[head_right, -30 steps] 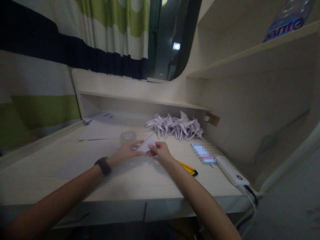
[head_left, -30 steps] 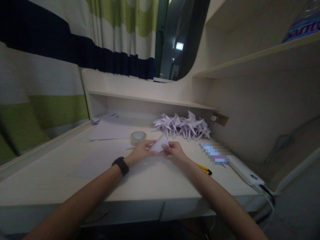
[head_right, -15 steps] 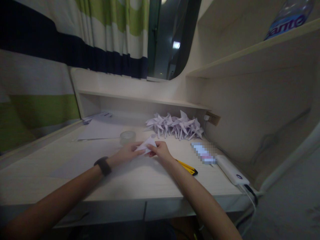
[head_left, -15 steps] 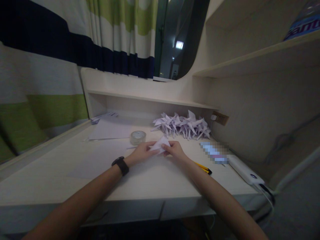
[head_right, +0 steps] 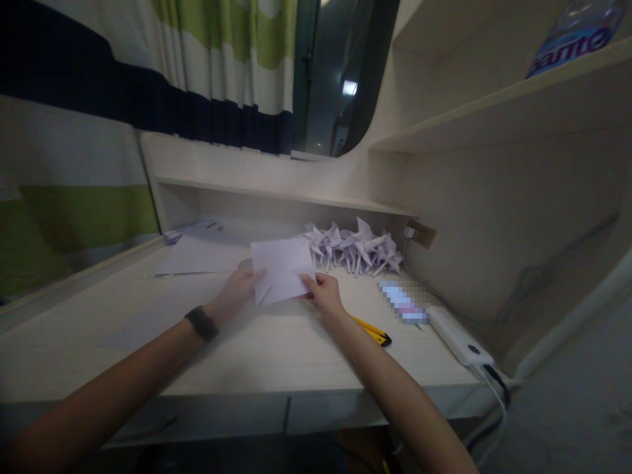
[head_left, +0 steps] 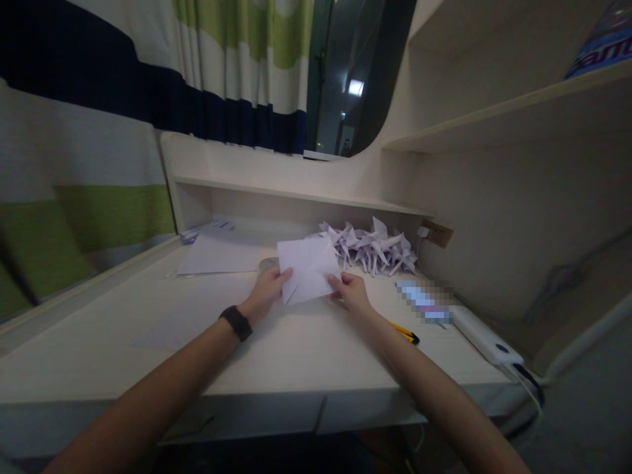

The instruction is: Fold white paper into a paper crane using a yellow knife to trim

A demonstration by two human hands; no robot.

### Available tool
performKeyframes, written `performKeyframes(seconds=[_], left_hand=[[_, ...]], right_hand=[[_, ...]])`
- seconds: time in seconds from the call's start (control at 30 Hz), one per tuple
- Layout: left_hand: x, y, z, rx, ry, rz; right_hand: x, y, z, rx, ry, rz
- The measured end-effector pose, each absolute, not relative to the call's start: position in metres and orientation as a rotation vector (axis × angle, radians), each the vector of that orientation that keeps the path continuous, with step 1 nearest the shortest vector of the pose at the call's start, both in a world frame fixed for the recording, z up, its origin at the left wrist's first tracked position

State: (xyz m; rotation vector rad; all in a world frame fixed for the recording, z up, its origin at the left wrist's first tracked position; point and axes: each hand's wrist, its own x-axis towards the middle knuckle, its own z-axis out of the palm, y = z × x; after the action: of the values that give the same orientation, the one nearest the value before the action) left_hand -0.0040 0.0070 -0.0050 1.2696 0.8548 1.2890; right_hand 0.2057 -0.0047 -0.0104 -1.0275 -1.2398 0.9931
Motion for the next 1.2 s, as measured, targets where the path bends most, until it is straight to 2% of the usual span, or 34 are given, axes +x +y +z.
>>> performKeyframes(seconds=[0.33, 0.67, 0.97, 1.2], left_hand=[[-0.016, 0.012, 0.001, 1.289, 0.991, 1.413], [-0.035, 0.025, 0.002, 1.408, 0.954, 1.222], [-0.041, 0.028, 0.002, 1.48, 0.885, 1.083], [-0.042, 0.023, 0.006, 1.409, 0.823, 1.09]], right_hand=[[0.217, -0.003, -0.003, -1.012, -1.346, 1.06], [0.233, 0.0, 0.006, -1.122, -1.233, 1.051], [0.241, -0.007, 0.015, -1.063, -1.355, 1.304], [0.241, -0.004, 0.012, -0.991, -1.368, 1.184]])
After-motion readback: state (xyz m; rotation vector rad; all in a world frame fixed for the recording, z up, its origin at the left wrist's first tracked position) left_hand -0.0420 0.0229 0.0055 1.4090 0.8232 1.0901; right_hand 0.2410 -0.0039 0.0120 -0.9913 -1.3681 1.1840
